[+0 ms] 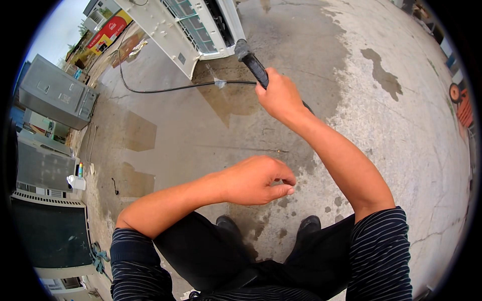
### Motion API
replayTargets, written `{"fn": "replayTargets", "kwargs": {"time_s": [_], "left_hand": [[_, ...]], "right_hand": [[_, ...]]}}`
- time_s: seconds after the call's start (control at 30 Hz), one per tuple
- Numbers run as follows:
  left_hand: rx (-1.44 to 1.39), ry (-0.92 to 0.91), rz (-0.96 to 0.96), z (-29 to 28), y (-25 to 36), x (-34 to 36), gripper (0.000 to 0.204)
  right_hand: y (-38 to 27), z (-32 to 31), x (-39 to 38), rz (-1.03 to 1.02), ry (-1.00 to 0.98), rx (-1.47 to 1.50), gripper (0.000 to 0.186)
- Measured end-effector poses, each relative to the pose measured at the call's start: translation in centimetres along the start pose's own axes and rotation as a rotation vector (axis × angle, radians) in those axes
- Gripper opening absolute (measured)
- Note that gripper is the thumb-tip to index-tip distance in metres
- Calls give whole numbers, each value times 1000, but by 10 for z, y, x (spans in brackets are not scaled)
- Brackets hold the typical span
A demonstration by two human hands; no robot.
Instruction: The person uses a high-pressure water spray gun to clean the internal components of an air conditioner unit. They systematically spray the fins and coils, then walk away to place the spray gun into a bucket.
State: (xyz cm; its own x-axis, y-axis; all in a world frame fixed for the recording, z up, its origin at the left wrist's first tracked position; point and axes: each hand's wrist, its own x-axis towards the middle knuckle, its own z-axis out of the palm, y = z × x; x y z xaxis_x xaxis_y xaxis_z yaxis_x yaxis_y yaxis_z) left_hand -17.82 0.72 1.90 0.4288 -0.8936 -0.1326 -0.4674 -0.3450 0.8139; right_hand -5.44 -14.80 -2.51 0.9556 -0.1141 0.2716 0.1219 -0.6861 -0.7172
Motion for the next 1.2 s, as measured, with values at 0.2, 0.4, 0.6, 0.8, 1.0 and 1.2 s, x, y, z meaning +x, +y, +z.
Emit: {"fn": "replayTargets", "kwargs": {"time_s": [0.2,0.4,0.6,0.8,1.0,1.2], "left_hand": [[-2,-54,-58,-3,3,2,29],[17,-77,-67,0,0,3,30],[11,-87,-99,2,-2,3,29],[5,-91,-98,3,-4,3,28],[-16,-89,-100,3,-5,1,27],[-15,-88,-95,1,-5,2,27]], "right_hand": [[0,-10,10,-21,-18,115,31],[-6,-22,21,12,-57,161,32],[-6,-25,33,15,-68,154,33],[-3,-24,40,9,-80,118,30],[-5,-24,40,37,-88,108,29],[-3,-26,40,47,-129,79,29]]}}
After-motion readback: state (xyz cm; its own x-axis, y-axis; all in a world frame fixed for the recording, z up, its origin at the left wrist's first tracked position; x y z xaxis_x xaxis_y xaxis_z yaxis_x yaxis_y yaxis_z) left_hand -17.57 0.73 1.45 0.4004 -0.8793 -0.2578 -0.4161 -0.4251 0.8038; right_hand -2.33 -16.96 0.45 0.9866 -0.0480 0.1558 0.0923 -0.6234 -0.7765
